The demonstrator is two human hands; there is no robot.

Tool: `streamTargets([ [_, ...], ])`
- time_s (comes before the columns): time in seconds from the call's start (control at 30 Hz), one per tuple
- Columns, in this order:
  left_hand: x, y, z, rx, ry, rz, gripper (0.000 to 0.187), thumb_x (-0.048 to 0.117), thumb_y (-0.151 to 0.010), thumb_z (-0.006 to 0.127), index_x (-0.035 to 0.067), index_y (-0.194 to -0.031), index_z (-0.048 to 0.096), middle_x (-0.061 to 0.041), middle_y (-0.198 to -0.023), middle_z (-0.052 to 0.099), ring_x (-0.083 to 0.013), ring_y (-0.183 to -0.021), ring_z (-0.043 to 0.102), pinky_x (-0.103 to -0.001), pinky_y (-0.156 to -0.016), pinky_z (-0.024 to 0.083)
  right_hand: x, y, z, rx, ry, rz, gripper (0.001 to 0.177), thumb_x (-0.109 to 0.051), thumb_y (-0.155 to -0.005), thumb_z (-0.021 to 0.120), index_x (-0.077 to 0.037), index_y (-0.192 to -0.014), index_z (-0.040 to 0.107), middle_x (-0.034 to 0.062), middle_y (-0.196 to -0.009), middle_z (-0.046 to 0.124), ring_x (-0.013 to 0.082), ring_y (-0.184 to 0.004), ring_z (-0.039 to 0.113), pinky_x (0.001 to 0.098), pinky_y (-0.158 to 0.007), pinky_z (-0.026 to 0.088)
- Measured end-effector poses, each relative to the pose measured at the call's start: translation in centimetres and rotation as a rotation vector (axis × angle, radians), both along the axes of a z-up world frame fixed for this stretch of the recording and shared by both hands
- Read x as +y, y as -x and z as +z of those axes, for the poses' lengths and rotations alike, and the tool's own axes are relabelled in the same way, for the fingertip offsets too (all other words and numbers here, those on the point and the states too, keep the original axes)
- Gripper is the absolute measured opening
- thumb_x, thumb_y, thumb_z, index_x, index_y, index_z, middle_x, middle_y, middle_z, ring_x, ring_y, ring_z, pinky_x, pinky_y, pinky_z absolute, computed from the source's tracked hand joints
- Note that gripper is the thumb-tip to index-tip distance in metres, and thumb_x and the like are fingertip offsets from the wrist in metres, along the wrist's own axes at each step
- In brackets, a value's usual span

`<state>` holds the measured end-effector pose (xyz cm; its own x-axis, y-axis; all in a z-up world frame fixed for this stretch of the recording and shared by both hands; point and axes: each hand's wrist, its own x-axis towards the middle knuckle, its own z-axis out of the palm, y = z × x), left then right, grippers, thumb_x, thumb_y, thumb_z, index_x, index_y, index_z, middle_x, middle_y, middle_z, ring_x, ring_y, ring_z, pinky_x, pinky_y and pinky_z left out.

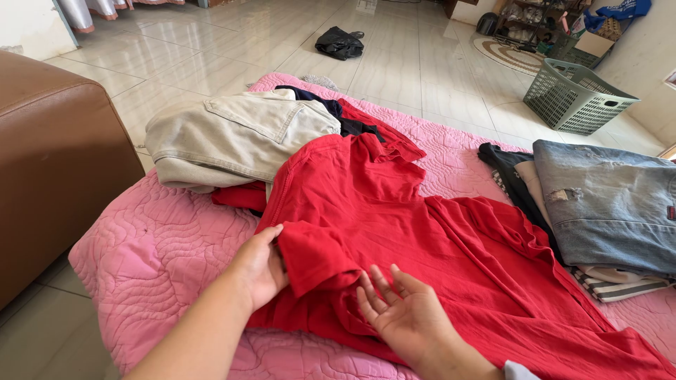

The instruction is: Folding a red shirt on a pink blanket.

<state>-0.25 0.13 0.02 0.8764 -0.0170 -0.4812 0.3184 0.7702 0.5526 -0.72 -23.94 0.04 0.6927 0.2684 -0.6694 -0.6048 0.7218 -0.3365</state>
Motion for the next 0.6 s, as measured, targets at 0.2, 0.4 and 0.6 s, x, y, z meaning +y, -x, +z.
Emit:
streamTargets([
  [0.2,0.6,-0.2,-1.0,-0.009,0.035,-0.015,0.048,0.032,-0.103,0.036,0.001,-0.128,0.062,-0.016,-0.125,0.073,-0.0293,-0.113,0.07,-0.047,-0.102,0.054,0.9,1.3,1.1,0.086,0.093,0.191,0.029,-0.035,-0.103,0.046,-0.015,-0.123,0.045,0.0145,-0.128,0.061,0.0361,-0.123,0.062,0.0571,-0.106,0.049],
  [0.4,0.4,-0.4,0.0,-0.042,0.01,-0.062,0.046,0.032,-0.103,0.036,0.002,-0.124,0.064,-0.016,-0.118,0.074,-0.0295,-0.106,0.071,-0.049,-0.097,0.056,3.1,2.7,1.2,-0.067,0.145,0.456,0.078,-0.074,-0.09,0.032,-0.02,-0.146,0.042,0.0222,-0.148,0.057,0.0402,-0.126,0.061,0.0572,-0.1,0.048],
  [0.6,0.3,-0.7,-0.4,-0.025,0.038,-0.071,0.046,0.032,-0.103,0.035,0.003,-0.123,0.064,-0.015,-0.115,0.075,-0.0292,-0.104,0.072,-0.049,-0.094,0.057,2.0,1.4,-1.7,0.03,0.006,0.332,0.062,-0.061,-0.094,0.04,-0.014,-0.134,0.051,0.0199,-0.139,0.06,0.0384,-0.127,0.06,0.054,-0.101,0.048],
])
